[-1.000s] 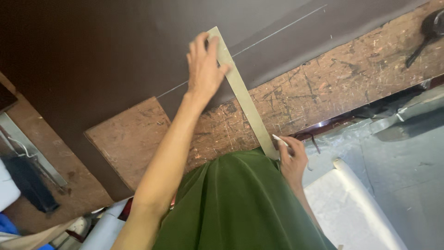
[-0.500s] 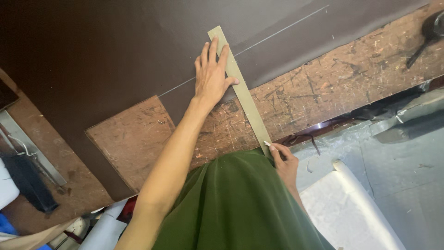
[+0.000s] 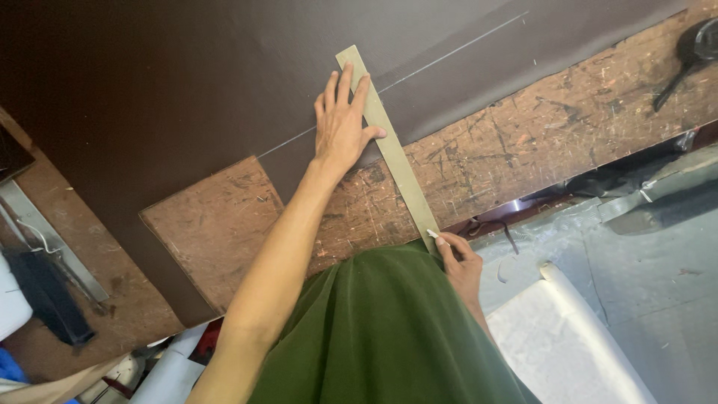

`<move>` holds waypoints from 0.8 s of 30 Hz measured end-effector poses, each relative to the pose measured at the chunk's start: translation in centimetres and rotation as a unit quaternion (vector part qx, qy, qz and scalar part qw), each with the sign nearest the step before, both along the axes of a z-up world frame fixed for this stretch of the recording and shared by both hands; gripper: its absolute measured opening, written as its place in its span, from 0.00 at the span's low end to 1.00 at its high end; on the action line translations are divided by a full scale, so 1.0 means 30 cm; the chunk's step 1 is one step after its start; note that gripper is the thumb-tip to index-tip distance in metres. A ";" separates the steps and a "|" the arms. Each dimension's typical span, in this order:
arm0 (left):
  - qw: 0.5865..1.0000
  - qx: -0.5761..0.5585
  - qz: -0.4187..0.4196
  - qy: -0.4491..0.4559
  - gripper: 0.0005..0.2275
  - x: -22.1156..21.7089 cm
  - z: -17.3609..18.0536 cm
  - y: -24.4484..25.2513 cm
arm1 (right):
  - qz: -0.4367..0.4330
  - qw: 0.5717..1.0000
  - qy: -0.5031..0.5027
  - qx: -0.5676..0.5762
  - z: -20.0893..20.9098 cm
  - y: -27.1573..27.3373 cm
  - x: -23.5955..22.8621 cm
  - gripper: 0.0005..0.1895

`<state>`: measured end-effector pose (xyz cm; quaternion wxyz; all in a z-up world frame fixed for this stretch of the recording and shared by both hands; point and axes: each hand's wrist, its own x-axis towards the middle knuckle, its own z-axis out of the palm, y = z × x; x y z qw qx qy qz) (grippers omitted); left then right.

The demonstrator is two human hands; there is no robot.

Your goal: The person measures a sheet of brown leather using a ruler, marks it with chalk, and then cuts along the marked line with shears.

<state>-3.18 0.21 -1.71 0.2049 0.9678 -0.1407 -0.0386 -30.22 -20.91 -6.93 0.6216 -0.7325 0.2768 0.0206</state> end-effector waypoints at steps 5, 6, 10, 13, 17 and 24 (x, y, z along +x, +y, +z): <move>1.000 0.023 0.004 0.010 0.48 0.007 -0.002 -0.020 | -0.003 0.972 -0.115 -0.203 0.095 0.007 0.059 0.08; 1.000 0.027 0.004 0.014 0.48 0.010 -0.002 -0.023 | 0.016 0.973 -0.109 -0.205 0.119 0.014 0.093 0.09; 0.999 0.038 0.004 0.010 0.47 0.008 0.002 -0.021 | 0.079 0.950 -0.164 -0.254 0.165 0.057 0.328 0.09; 0.999 0.047 0.010 0.017 0.48 0.004 0.008 -0.030 | 0.109 0.929 -0.204 -0.287 0.170 0.095 0.485 0.08; 0.998 0.047 0.016 0.025 0.48 0.010 0.020 -0.030 | 0.130 0.905 -0.239 -0.327 0.169 0.135 0.570 0.06; 0.998 0.055 0.023 0.029 0.48 0.005 0.005 -0.034 | 0.167 0.894 -0.222 -0.351 0.130 0.132 0.574 0.07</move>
